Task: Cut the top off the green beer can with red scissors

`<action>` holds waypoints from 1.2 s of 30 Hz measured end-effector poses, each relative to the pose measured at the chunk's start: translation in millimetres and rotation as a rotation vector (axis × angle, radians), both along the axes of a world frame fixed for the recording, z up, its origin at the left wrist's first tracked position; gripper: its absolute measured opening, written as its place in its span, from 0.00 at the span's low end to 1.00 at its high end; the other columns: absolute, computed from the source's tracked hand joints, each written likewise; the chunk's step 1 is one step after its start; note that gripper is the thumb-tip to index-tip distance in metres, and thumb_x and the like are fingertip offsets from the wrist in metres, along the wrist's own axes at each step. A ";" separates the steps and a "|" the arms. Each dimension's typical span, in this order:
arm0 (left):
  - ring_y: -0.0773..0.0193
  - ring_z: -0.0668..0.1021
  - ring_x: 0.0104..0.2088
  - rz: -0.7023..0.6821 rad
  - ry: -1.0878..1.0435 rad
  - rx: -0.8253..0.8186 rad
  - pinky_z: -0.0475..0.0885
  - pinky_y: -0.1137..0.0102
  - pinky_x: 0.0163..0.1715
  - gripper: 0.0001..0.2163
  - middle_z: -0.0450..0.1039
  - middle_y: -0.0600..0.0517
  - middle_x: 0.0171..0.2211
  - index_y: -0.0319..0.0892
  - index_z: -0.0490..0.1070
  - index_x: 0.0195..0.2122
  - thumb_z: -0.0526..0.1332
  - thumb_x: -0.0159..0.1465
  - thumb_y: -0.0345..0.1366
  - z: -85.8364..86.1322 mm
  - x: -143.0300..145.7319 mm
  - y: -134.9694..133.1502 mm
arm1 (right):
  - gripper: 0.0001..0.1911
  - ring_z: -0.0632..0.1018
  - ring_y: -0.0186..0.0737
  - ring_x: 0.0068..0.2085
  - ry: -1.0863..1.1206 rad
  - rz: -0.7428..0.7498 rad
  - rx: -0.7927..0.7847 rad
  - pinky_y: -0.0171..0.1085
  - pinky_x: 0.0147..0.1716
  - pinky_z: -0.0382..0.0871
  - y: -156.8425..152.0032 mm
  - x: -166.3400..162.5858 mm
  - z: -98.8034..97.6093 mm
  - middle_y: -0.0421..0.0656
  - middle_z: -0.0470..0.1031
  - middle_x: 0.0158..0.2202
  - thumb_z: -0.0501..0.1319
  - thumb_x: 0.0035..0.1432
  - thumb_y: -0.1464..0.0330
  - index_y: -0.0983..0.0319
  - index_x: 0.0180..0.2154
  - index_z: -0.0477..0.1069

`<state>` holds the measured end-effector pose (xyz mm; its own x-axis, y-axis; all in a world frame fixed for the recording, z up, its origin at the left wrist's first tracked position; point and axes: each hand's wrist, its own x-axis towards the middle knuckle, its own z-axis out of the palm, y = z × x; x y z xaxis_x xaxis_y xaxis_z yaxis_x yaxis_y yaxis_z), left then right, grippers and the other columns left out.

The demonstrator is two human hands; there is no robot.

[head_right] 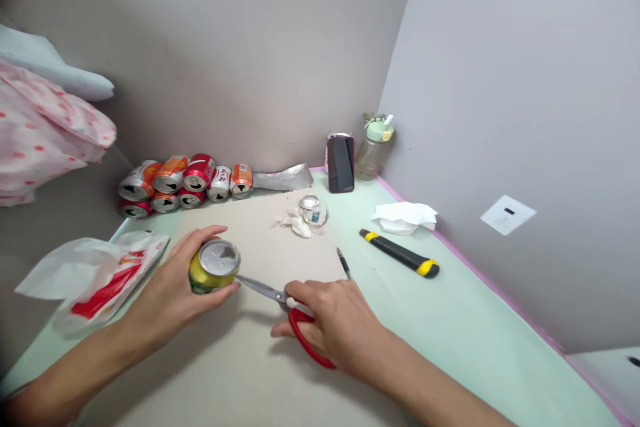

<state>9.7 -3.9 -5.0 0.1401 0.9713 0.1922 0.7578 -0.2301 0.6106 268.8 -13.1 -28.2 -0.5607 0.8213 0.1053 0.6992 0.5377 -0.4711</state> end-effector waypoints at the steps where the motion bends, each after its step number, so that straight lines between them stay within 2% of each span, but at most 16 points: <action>1: 0.47 0.74 0.54 0.008 -0.080 -0.105 0.64 0.51 0.58 0.30 0.71 0.46 0.54 0.49 0.58 0.60 0.66 0.57 0.43 3.3 0.9 -1.1 | 0.24 0.67 0.33 0.23 0.022 0.005 -0.002 0.31 0.25 0.53 0.8 0.2 0.6 0.36 0.71 0.24 0.59 0.61 0.44 0.58 0.34 0.71; 3: 0.50 0.77 0.48 0.000 -0.226 -0.289 0.70 0.56 0.51 0.32 0.74 0.48 0.49 0.50 0.57 0.60 0.67 0.57 0.43 10.4 2.7 -2.9 | 0.25 0.68 0.32 0.24 0.052 0.012 -0.013 0.30 0.25 0.55 1.3 0.5 3.7 0.36 0.72 0.25 0.61 0.58 0.43 0.58 0.36 0.72; 6: 0.52 0.78 0.44 -0.023 -0.304 -0.381 0.72 0.59 0.48 0.33 0.76 0.51 0.44 0.51 0.57 0.61 0.67 0.56 0.44 14.0 3.7 -2.9 | 0.24 0.69 0.33 0.25 0.059 0.020 -0.034 0.30 0.26 0.56 0.1 0.5 7.6 0.36 0.72 0.26 0.63 0.56 0.43 0.58 0.36 0.72; 9: 0.46 0.75 0.53 -0.006 -0.205 -0.273 0.67 0.54 0.55 0.33 0.74 0.47 0.52 0.50 0.58 0.61 0.68 0.56 0.43 7.4 2.0 -0.2 | 0.22 0.69 0.33 0.24 0.016 -0.005 -0.018 0.31 0.26 0.55 -1.5 0.4 6.0 0.36 0.73 0.26 0.65 0.56 0.45 0.58 0.35 0.72; 12: 0.41 0.64 0.63 0.017 -0.076 -0.148 0.58 0.50 0.62 0.33 0.67 0.44 0.59 0.49 0.58 0.62 0.67 0.55 0.40 1.5 0.4 1.7 | 0.20 0.68 0.34 0.24 -0.046 -0.030 -0.004 0.31 0.26 0.54 -2.4 0.8 3.7 0.37 0.73 0.27 0.66 0.57 0.48 0.58 0.36 0.72; 13: 0.41 0.65 0.63 0.012 -0.081 -0.172 0.60 0.50 0.61 0.34 0.68 0.44 0.58 0.49 0.57 0.62 0.67 0.55 0.41 1.5 0.3 1.5 | 0.20 0.67 0.34 0.24 -0.046 -0.027 -0.012 0.31 0.26 0.54 -2.6 1.0 4.3 0.36 0.72 0.27 0.66 0.57 0.48 0.58 0.36 0.72; 17: 0.48 0.75 0.49 -0.043 -0.242 -0.354 0.68 0.56 0.52 0.34 0.74 0.48 0.48 0.50 0.58 0.62 0.68 0.54 0.41 8.9 3.4 -2.3 | 0.21 0.57 0.32 0.24 0.040 0.027 -0.123 0.30 0.25 0.52 -2.8 1.7 12.9 0.32 0.59 0.23 0.65 0.58 0.48 0.57 0.29 0.65; 21: 0.52 0.75 0.47 -0.092 -0.312 -0.430 0.69 0.61 0.50 0.35 0.75 0.51 0.47 0.50 0.60 0.61 0.69 0.51 0.39 15.6 5.1 -4.8 | 0.26 0.51 0.34 0.26 0.105 0.065 -0.251 0.29 0.24 0.49 -3.2 1.6 21.9 0.32 0.49 0.23 0.66 0.58 0.49 0.58 0.25 0.57; 25: 0.53 0.75 0.46 -0.204 -0.349 -0.513 0.68 0.63 0.51 0.36 0.74 0.52 0.46 0.51 0.60 0.62 0.70 0.52 0.41 19.3 -3.9 -0.7 | 0.27 0.49 0.34 0.29 0.166 0.084 -0.332 0.29 0.24 0.49 -5.8 0.3 28.3 0.33 0.46 0.24 0.66 0.58 0.50 0.59 0.25 0.54; 29: 0.51 0.75 0.50 -0.374 -0.399 -0.622 0.68 0.63 0.51 0.43 0.74 0.51 0.49 0.51 0.56 0.65 0.73 0.49 0.42 20.2 -14.4 4.1 | 0.28 0.49 0.35 0.29 0.185 0.112 -0.359 0.29 0.24 0.49 -8.5 -0.3 30.2 0.33 0.46 0.24 0.66 0.59 0.50 0.60 0.24 0.54; 30: 0.50 0.75 0.51 -0.376 -0.398 -0.615 0.68 0.62 0.53 0.42 0.73 0.50 0.51 0.51 0.56 0.65 0.73 0.50 0.42 18.7 -14.9 4.3 | 0.27 0.49 0.34 0.29 0.178 0.102 -0.341 0.29 0.24 0.49 -8.7 -0.3 28.7 0.32 0.47 0.24 0.65 0.59 0.50 0.60 0.24 0.55; 32: 0.49 0.74 0.53 -0.290 -0.332 -0.510 0.66 0.58 0.56 0.38 0.72 0.48 0.55 0.51 0.56 0.65 0.70 0.54 0.43 13.0 -13.1 3.7 | 0.25 0.50 0.34 0.27 0.153 0.061 -0.266 0.29 0.24 0.50 -8.3 -0.1 23.0 0.32 0.50 0.23 0.66 0.59 0.49 0.59 0.25 0.58; 34: 0.48 0.75 0.53 -0.129 -0.171 -0.273 0.63 0.52 0.59 0.36 0.73 0.46 0.53 0.50 0.53 0.66 0.67 0.58 0.43 4.3 -9.6 2.6 | 0.22 0.52 0.33 0.26 0.114 0.006 -0.167 0.30 0.24 0.50 -7.2 0.0 15.3 0.31 0.54 0.22 0.66 0.58 0.50 0.58 0.27 0.62; 36: 0.48 0.74 0.54 -0.099 0.040 0.063 0.52 0.46 0.65 0.37 0.75 0.46 0.50 0.47 0.50 0.68 0.65 0.60 0.41 -4.0 -6.6 1.8 | 0.20 0.54 0.32 0.24 0.061 -0.036 -0.093 0.31 0.25 0.49 -5.9 0.4 8.2 0.32 0.58 0.22 0.67 0.57 0.50 0.58 0.28 0.65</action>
<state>3.1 -2.1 -9.0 0.2435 0.9385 0.2448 0.7527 -0.3421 0.5626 269.3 -19.0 -20.0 -0.5258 0.8485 0.0605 0.6858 0.4649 -0.5599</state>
